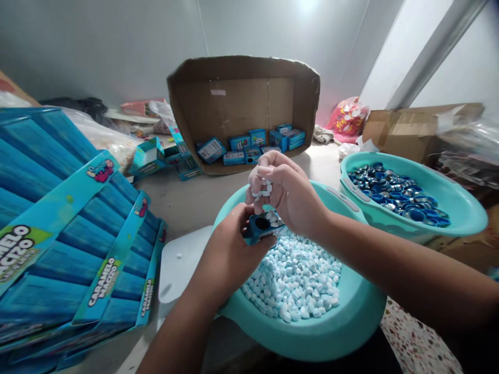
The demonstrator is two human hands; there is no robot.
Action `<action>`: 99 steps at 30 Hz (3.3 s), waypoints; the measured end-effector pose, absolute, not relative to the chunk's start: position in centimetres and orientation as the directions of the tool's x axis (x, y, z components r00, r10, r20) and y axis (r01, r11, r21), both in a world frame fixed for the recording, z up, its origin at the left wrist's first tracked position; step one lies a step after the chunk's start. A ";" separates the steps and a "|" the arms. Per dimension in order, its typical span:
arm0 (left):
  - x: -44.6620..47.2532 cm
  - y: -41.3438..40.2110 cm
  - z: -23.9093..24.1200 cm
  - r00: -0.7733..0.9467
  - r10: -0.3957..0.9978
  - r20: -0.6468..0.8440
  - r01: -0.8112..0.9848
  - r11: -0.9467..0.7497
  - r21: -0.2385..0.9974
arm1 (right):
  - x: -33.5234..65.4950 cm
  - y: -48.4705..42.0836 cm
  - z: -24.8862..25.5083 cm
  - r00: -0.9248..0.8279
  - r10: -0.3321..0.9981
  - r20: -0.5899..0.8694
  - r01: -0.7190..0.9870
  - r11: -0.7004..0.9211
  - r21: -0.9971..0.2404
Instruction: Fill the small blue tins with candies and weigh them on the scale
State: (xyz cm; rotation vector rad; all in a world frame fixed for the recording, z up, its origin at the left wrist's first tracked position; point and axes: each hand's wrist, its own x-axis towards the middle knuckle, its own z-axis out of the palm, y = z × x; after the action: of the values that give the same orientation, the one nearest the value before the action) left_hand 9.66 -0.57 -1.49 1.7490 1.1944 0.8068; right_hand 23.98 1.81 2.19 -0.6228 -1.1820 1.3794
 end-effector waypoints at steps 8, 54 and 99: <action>9.4 -0.8 -1.7 0.353 0.931 0.087 0.306 -0.203 0.930 | 23.8 1.6 2.2 -0.175 0.938 0.299 -0.270 0.246 -0.931; 9.3 -0.6 -1.7 0.330 0.932 0.149 0.326 -0.260 0.909 | 23.9 0.7 2.3 -0.342 0.808 0.480 -0.199 0.437 -0.877; 9.4 -0.5 -1.7 0.093 0.982 0.163 0.350 -0.186 0.918 | 25.2 1.0 3.8 -0.325 0.900 0.290 0.704 0.435 -0.562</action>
State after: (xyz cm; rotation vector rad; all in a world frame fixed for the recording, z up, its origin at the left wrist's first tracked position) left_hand 9.42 -0.52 -1.74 1.6431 1.3345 1.0973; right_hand 25.21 0.96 3.83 -1.3442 -2.1238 0.4530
